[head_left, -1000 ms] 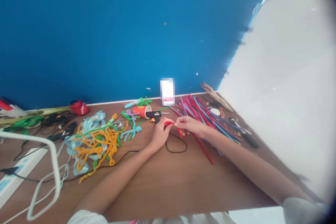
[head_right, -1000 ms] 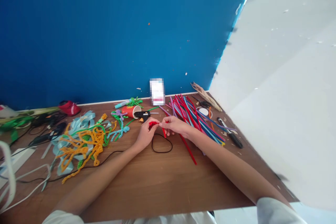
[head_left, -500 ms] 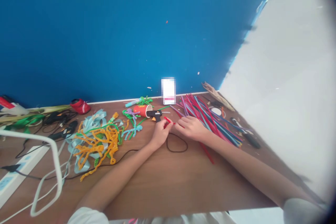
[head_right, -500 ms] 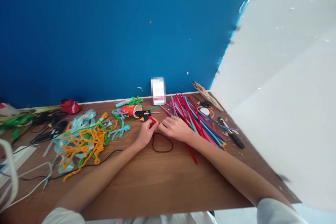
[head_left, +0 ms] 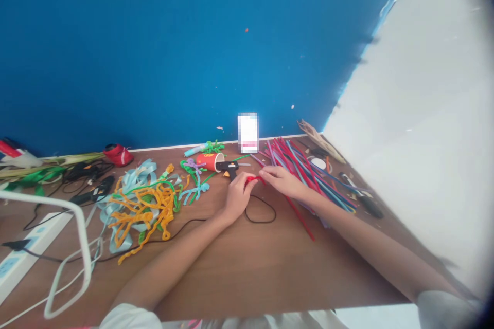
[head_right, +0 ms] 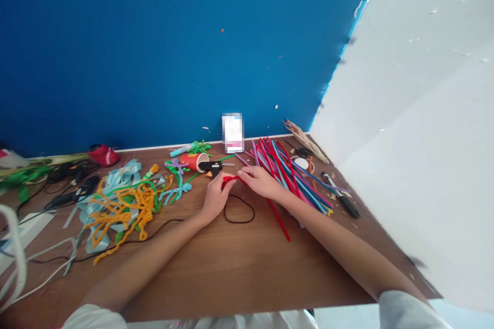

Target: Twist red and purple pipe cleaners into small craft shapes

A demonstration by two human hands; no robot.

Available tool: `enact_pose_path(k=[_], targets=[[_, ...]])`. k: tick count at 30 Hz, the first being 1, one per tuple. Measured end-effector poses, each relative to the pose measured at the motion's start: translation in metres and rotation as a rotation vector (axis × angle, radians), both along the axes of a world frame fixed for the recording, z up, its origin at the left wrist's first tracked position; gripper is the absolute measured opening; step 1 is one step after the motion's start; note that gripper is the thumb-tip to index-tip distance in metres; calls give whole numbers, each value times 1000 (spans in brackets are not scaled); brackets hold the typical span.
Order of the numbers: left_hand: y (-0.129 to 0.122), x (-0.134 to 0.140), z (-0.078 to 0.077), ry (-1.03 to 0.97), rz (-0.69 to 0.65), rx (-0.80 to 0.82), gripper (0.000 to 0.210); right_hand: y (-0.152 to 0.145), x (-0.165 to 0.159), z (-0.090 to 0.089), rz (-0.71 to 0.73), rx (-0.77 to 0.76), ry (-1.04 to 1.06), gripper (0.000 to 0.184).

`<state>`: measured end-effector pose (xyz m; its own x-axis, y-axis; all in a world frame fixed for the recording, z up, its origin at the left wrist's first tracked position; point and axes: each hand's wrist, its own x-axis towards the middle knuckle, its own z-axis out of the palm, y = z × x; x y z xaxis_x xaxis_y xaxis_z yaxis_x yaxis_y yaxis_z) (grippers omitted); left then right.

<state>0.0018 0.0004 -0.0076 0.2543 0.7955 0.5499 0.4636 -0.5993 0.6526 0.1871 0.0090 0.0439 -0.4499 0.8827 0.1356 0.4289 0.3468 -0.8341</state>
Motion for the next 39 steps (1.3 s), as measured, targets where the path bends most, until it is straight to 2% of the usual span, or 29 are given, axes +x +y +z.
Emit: enact_pose_path(k=[2,3,5,7,12,17,22,25,28,31,33,35,36,39], targets=[[0,-3,0,151,-7,174,18,0,-2,-3,74,-274,66,40],[1,-5,0,228,-9,262,19,1,-2,-4,96,-348,99,39],[1,-9,1,340,-16,405,17,0,-3,-6,103,-357,148,39],[2,-11,1,379,-34,478,17,0,-2,-6,105,-350,177,38],[1,-11,-3,278,-18,444,13,-2,-2,3,132,-484,257,26],[4,-10,-7,202,31,266,14,-4,-6,5,67,-438,298,23],[5,-8,3,191,-45,56,25,-7,-5,5,15,-208,117,21],[3,-5,17,66,-185,-218,30,-10,-5,3,-25,24,-44,22],[2,-2,31,-200,-335,-611,31,-12,-7,1,-50,377,-221,20],[0,2,38,-487,-364,-967,30,-15,-6,1,16,818,-420,24],[-4,6,40,-613,-355,-1183,29,-15,-4,4,106,1039,-538,27],[-10,10,41,-687,-334,-1313,30,-16,-1,7,171,1144,-602,28],[-15,13,41,-705,-323,-1319,31,-16,0,8,187,1156,-611,28],[-28,21,37,-873,-237,-1216,33,-17,1,12,171,1040,-571,26]])
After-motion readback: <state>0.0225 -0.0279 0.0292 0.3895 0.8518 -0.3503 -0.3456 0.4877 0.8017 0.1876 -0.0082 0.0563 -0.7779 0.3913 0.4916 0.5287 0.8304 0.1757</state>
